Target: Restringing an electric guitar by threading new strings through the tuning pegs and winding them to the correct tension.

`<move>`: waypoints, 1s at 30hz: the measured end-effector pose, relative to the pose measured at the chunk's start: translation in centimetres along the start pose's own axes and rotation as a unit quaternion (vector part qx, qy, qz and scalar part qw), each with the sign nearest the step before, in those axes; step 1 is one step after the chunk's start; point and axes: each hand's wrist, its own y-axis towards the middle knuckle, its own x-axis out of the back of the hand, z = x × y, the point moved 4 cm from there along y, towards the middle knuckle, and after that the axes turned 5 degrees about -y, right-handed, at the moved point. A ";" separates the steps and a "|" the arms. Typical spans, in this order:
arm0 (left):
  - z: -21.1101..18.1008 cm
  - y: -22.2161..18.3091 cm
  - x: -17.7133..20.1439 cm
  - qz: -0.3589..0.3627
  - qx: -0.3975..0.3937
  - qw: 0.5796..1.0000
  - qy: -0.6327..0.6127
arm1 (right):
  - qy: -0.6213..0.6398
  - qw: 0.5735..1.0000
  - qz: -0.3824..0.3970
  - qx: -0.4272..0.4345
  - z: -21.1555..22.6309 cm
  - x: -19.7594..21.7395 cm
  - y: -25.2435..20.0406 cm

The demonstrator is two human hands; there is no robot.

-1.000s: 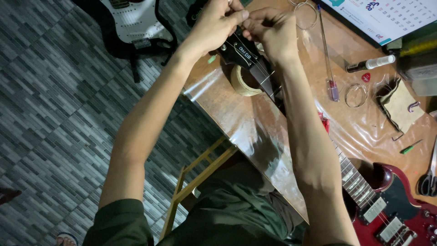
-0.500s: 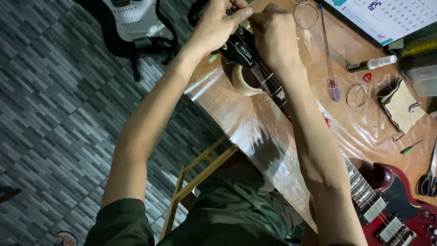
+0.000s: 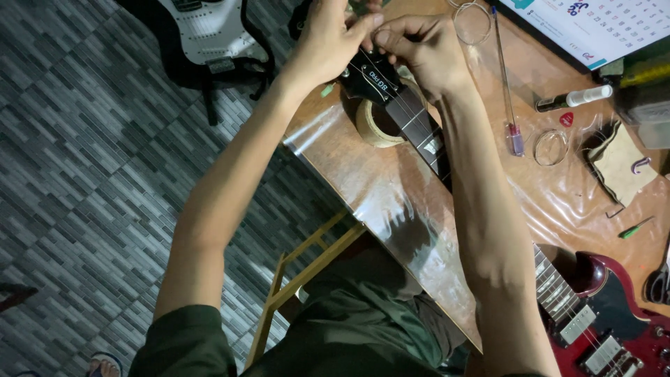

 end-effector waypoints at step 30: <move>-2.3 -3.8 1.5 -0.117 -0.228 0.951 0.171 | -0.270 0.942 -0.046 0.196 0.6 0.3 -1.4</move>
